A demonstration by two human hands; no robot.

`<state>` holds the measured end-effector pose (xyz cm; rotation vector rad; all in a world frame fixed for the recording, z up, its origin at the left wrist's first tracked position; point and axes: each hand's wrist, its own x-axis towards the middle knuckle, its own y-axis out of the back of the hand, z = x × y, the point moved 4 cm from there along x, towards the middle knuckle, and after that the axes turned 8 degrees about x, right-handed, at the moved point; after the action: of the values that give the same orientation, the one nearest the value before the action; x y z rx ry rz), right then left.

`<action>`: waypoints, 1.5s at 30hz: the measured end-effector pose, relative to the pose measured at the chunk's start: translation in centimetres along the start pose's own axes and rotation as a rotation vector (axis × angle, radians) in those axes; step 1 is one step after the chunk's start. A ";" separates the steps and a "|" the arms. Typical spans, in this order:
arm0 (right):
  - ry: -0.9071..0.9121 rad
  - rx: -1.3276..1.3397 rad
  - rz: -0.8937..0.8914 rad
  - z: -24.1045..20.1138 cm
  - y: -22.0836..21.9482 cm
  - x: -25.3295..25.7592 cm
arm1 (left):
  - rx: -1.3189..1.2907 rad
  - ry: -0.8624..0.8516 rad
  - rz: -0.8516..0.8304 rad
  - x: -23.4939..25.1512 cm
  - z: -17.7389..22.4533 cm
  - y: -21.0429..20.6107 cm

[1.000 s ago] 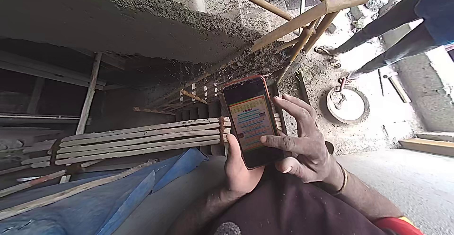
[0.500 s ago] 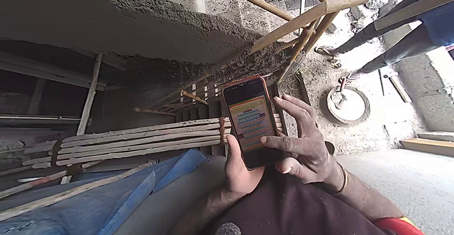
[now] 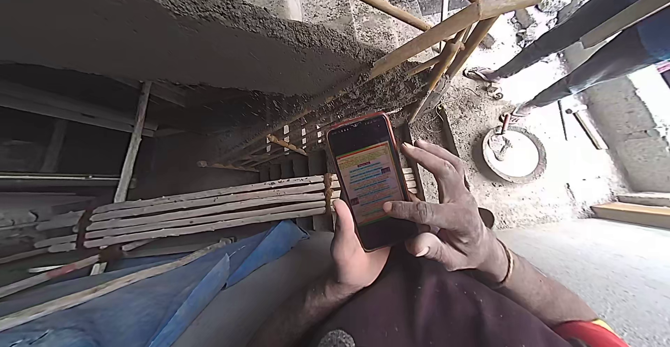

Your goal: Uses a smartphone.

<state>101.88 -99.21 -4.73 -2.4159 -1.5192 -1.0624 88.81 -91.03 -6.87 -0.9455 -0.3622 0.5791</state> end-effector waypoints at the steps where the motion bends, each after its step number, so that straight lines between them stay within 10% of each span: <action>1: 0.001 -0.001 0.000 0.0 0.0 0.0 | 0.001 0.003 -0.004 0.0 0.0 0.0; 45: -0.011 -0.001 -0.004 0.1 -0.2 -0.1 | 0.015 0.004 0.003 0.0 0.1 0.0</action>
<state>101.76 -99.18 -4.93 -2.4249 -1.5274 -1.0522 88.72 -90.99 -6.86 -0.9325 -0.3529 0.5817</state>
